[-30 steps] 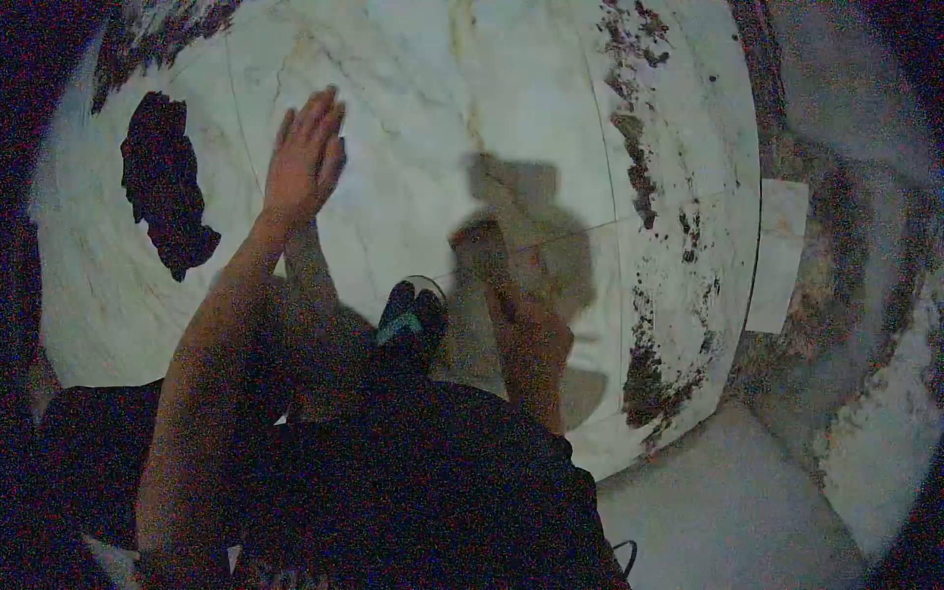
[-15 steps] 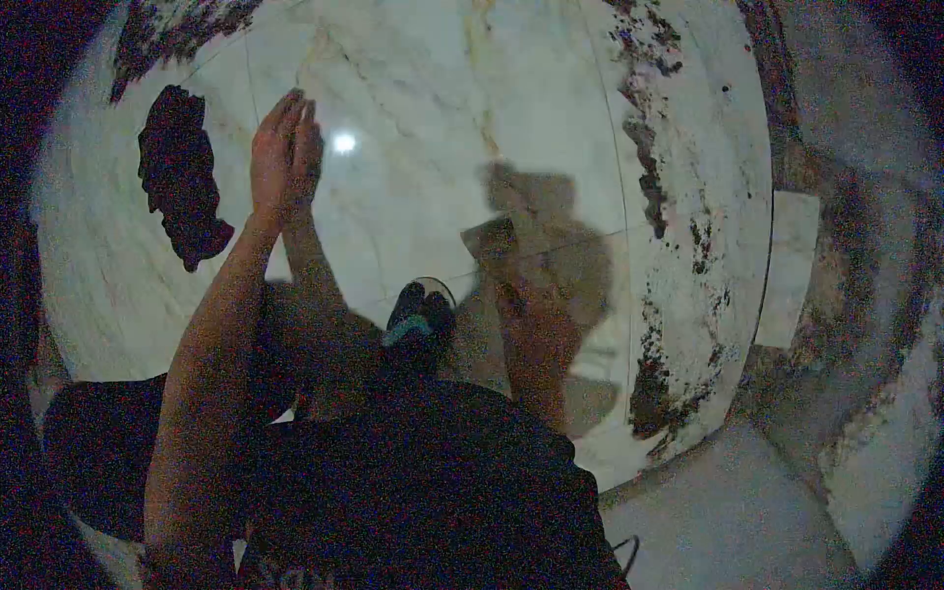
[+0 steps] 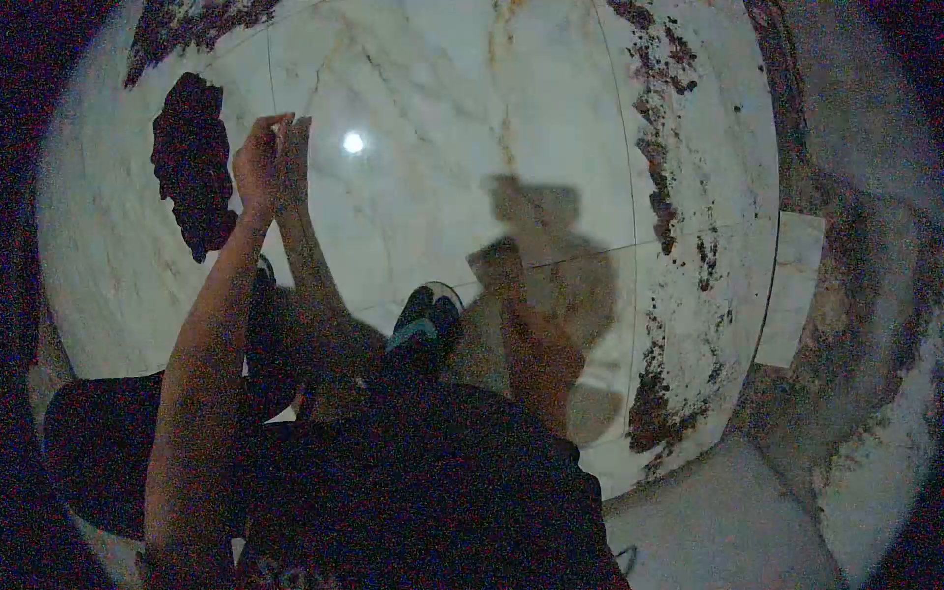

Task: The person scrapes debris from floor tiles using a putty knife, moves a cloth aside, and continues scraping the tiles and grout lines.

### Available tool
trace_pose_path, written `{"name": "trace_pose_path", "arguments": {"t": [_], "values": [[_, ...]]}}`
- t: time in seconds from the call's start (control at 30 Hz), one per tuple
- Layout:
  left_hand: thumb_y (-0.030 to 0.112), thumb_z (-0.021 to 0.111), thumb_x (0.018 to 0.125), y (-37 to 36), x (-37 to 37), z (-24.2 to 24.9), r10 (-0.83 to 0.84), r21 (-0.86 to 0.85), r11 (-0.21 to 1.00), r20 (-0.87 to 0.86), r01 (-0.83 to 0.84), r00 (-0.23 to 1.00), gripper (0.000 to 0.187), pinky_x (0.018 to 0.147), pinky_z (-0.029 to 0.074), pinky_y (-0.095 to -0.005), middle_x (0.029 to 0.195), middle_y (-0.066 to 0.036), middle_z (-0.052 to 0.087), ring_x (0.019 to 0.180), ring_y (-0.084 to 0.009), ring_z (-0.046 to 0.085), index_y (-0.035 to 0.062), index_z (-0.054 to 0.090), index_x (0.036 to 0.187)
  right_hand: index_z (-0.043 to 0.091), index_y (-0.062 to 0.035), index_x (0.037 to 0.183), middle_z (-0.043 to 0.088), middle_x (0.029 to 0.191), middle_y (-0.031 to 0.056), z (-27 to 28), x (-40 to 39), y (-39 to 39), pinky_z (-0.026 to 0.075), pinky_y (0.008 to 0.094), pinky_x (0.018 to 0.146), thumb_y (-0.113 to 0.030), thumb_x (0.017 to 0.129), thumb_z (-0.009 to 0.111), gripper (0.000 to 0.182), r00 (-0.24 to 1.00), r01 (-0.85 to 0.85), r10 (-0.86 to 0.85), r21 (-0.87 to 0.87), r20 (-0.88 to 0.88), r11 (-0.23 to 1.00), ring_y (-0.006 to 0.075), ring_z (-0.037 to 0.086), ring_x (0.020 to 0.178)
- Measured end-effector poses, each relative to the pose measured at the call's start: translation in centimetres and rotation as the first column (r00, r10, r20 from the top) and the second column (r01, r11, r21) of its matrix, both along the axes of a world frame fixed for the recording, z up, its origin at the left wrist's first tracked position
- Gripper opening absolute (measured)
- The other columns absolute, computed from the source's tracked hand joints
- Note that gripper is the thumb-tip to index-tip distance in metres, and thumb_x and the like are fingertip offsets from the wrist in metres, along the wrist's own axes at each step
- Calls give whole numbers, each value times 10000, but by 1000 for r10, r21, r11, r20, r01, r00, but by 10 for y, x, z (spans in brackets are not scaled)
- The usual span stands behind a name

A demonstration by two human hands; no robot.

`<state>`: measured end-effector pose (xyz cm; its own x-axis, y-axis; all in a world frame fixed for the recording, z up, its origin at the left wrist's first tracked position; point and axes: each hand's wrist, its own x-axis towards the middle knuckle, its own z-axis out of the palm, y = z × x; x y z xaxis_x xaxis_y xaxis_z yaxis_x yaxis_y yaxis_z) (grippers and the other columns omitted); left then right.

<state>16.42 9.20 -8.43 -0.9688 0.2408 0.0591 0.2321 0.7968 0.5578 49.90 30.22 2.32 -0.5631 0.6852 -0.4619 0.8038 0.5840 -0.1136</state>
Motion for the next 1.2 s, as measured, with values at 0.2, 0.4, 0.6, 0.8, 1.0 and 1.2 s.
{"name": "trace_pose_path", "arguments": {"t": [0.2, 0.4, 0.6, 0.8, 1.0, 1.2], "values": [[364, 620, 991, 0, 20, -3, -142, -218, 965, 24, 144, 990, 341, 669, 544, -404, 802, -124, 715, 726, -294, 709, 41, 708, 1054, 754, -194, 1081, 732, 847, 91, -59, -88, 0, 562, 433, 717, -361, 889, 760, 255, 820, -113, 196, 184, -538, 976, 298, 716, 795], [306, 562, 1000, 10, -1, -12, -378, -278, 913, -299, 299, 876, 472, 1157, 330, -522, 1490, -169, 494, 1389, -352, 457, 64, 532, 1403, 745, -150, 1034, 733, 883, 107, -15, -59, -7, 563, 410, 700, -307, 891, 762, 213, 956, -145, 134, -24, -262, 989, 304, 715, 779], [264, 500, 1030, -33, 6, -37, -265, -241, 948, -251, 205, 931, 469, 1197, 276, -544, 1524, -178, 460, 1444, -334, 401, 20, 501, 1431, 755, -145, 1108, 738, 986, 151, -13, -70, -41, 572, 422, 757, -286, 900, 741, 253, 954, -194, 173, -64, -244, 979, 317, 727, 866], [238, 441, 1059, -56, 16, -28, -237, -262, 951, -279, 164, 931, 466, 1202, 278, -528, 1551, -181, 427, 1449, -342, 395, 51, 456, 1485, 754, -143, 1151, 745, 983, 145, -21, -138, -26, 574, 424, 737, -271, 901, 735, 282, 860, -402, 365, -33, -356, 915, 326, 729, 833], [227, 446, 1049, -47, 12, -23, -186, -169, 975, -290, 141, 939, 466, 1216, 254, -530, 1563, -180, 408, 1470, -336, 366, 59, 463, 1483, 757, -146, 1141, 721, 860, 121, 11, -64, -33, 567, 433, 697, -290, 915, 725, 270, 889, -458, 454, -69, -60, 886, 300, 724, 783], [173, 470, 1036, -48, 7, -20, -331, -309, 923, -328, 230, 885, 371, 1191, 300, -529, 1543, -141, 449, 1421, -319, 435, 80, 572, 1380, 762, -138, 1087, 702, 836, 124, -52, -164, -71, 559, 428, 653, -241, 848, 747, 261, 667, -570, 518, 82, -535, 818, 323, 700, 743]]}}
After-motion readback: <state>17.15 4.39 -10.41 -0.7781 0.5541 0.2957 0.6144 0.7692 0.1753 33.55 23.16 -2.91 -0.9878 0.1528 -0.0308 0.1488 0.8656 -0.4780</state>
